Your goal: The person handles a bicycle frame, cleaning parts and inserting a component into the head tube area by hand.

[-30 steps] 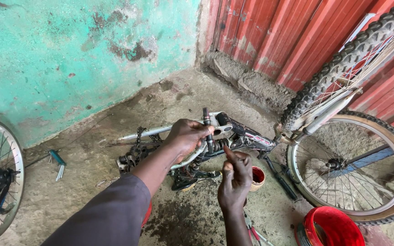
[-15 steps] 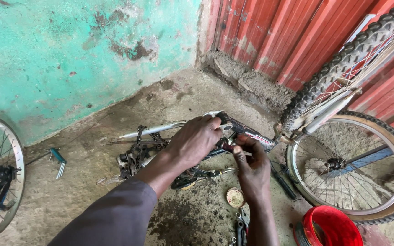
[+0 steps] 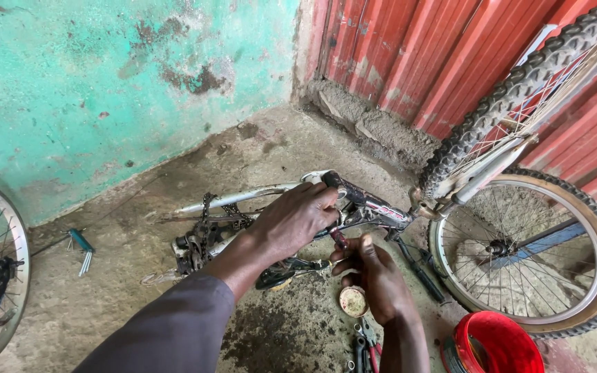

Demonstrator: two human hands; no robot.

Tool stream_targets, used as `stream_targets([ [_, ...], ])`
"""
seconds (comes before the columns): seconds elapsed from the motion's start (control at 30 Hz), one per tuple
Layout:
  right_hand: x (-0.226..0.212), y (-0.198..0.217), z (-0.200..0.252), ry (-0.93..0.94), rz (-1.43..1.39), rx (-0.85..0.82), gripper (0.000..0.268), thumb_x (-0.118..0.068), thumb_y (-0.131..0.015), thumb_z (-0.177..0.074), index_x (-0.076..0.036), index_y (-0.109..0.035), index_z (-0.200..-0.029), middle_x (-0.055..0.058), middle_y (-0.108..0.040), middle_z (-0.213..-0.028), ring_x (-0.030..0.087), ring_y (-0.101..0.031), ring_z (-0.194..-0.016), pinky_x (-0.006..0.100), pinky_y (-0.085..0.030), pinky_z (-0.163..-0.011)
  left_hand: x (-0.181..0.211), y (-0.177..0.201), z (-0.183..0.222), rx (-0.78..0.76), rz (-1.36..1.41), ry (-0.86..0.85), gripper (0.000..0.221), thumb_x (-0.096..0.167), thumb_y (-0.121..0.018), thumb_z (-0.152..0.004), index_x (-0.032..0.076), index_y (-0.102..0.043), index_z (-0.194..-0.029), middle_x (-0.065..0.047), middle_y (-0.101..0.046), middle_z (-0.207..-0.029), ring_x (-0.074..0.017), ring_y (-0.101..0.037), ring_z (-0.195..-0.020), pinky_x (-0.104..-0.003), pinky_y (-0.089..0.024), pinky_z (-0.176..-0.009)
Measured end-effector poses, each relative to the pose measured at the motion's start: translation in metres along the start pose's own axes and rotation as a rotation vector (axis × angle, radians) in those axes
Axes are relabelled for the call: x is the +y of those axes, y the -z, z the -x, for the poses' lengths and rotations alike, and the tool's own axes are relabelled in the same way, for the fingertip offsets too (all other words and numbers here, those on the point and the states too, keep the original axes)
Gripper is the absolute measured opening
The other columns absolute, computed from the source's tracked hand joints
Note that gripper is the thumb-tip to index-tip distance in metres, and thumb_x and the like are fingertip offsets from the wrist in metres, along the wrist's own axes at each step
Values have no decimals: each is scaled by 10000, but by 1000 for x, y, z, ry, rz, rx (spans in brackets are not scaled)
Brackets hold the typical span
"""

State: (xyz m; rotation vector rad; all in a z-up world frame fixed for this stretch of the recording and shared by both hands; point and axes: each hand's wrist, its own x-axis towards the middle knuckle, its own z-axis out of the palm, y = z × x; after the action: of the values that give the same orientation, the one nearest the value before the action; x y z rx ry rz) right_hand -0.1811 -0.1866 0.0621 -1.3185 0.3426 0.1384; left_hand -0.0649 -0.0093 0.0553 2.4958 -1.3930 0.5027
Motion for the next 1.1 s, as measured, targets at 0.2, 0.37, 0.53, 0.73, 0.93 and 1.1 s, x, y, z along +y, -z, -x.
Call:
stream_targets([
  [0.2, 10, -9, -5, 98, 192, 118, 141, -118, -643, -984, -5, -704, -1045, 138, -766, -916, 181, -614, -680, 315, -500, -603, 0, -12, -6, 35, -37, -65, 49, 48, -743, -914, 27, -741, -958, -134, -618, -1271, -247, -633, -1061, -422, -592, -955],
  [0.37, 43, 0, -27, 157, -47, 75, 138, -114, -592, -1042, -14, -680, -1006, 109, -679, -788, 154, -543, -599, 267, -415, -509, 4, -24, -12, 42, -129, -72, 162, 96, -778, -877, 50, -763, -1032, -135, -612, -1306, -265, -622, -1111, -432, -580, -966],
  [0.53, 63, 5, -37, 97, -288, 65, 180, -159, -531, -1083, -34, -649, -1032, 86, -641, -812, 130, -509, -605, 234, -369, -492, 7, -45, -11, 30, -138, -89, 233, 169, -787, -876, 68, -770, -1085, -173, -600, -1374, -300, -621, -1148, -461, -572, -996],
  [0.73, 73, 9, -42, 63, -297, 82, 239, -143, -494, -1088, 24, -665, -1101, 109, -651, -857, 147, -527, -620, 242, -410, -508, 5, -36, -6, -31, 17, 5, 228, 77, -753, -928, 22, -735, -1148, -140, -646, -1203, -264, -650, -1042, -420, -636, -890],
  [0.93, 63, 4, -36, 113, -238, 118, 229, -133, -536, -1072, 27, -696, -1046, 100, -652, -807, 145, -524, -599, 253, -399, -485, -43, -3, 10, 344, 338, 227, 531, -254, -492, -905, 153, -623, -1220, -106, -640, -1087, -182, -629, -818, -274, -593, -582],
  [1.1, 54, 2, -30, 22, -162, 167, 197, -136, -561, -1063, -8, -707, -1033, 87, -646, -799, 148, -510, -601, 273, -395, -492, -53, 18, 7, 109, 499, 1051, 352, 118, -734, -941, 93, -642, -1280, -111, -675, -1198, -234, -685, -1040, -354, -569, -944],
])
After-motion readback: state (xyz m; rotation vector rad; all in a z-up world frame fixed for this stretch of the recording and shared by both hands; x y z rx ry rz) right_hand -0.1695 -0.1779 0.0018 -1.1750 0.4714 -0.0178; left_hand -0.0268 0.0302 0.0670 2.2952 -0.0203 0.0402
